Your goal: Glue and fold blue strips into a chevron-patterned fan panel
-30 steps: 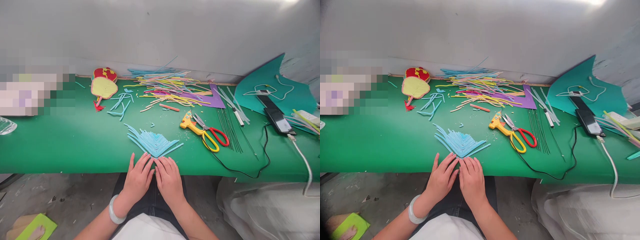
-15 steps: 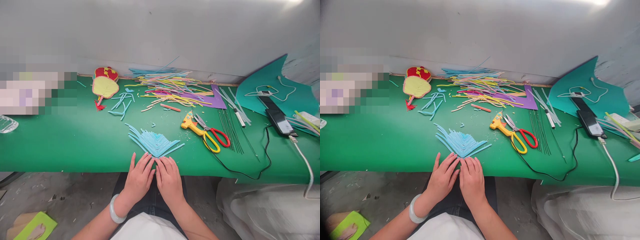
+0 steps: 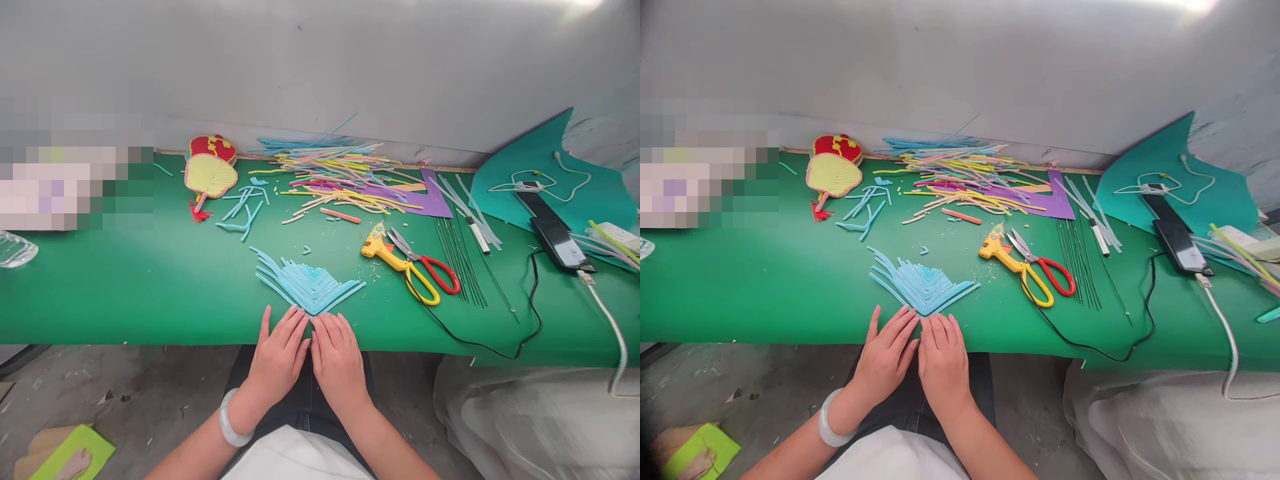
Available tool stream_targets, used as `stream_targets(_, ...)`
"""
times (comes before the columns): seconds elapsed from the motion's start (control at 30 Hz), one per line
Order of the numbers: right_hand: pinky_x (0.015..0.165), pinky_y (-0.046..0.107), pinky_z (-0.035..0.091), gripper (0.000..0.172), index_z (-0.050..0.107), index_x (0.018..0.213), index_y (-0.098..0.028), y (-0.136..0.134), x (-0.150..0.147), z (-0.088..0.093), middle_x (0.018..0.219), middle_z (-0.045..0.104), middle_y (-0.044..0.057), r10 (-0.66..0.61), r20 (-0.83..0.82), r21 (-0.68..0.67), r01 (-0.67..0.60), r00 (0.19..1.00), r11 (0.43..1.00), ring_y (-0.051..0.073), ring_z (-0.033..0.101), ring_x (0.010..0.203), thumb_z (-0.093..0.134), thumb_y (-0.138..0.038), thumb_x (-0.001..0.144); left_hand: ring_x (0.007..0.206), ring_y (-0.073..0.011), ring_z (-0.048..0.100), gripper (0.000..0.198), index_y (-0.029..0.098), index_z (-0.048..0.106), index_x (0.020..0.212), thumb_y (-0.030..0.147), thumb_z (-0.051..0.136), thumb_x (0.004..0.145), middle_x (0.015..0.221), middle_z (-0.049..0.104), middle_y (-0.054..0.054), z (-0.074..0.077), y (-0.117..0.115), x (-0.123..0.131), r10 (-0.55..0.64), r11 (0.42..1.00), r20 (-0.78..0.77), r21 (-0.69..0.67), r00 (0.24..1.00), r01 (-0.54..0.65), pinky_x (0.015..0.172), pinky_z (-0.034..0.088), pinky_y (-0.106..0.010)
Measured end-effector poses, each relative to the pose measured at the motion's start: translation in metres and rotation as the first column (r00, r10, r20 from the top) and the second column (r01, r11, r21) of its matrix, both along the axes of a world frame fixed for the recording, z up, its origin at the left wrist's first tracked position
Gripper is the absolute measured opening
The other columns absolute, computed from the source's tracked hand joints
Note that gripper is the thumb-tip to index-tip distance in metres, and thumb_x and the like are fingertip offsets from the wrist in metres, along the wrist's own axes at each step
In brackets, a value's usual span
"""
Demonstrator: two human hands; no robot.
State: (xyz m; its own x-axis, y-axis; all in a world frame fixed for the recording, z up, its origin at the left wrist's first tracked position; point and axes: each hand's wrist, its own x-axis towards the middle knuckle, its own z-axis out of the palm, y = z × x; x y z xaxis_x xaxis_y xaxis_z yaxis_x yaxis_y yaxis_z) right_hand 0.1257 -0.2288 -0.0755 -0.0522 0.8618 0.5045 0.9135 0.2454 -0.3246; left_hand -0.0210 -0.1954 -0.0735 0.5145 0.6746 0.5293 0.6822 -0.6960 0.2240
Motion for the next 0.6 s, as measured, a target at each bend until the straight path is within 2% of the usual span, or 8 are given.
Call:
stream_targets(0.3, 0.109, 0.047, 0.047, 0.033, 0.062, 0.125, -0.017, -0.001, 0.001, -0.001, 0.117, 0.072, 0.01, -0.001, -0.005, 0.019, 0.001, 1.0, 1.0, 0.023, 0.063, 0.116, 0.044, -0.011, 0.097, 0.133, -0.0281, 0.056, 0.039, 0.013, 0.054, 0.136, 0.013, 0.049, 0.097, 0.133, 0.066, -0.014, 0.0, -0.007, 0.009, 0.069, 0.997, -0.023, -0.021, 0.997, -0.07, 0.123, 0.019, -0.059)
stream_targets(0.6, 0.107, 0.046, 0.051, 0.032, 0.063, 0.123, -0.015, -0.002, 0.003, -0.001, 0.117, 0.072, 0.01, 0.013, 0.005, 0.047, -0.014, 1.0, 0.999, 0.023, 0.064, 0.115, 0.044, -0.01, 0.098, 0.13, -0.0293, 0.058, 0.036, 0.011, 0.057, 0.132, 0.013, 0.05, 0.097, 0.132, 0.067, -0.015, -0.001, -0.008, 0.013, 0.099, 0.995, -0.034, 0.014, 0.995, -0.099, 0.122, 0.021, -0.059)
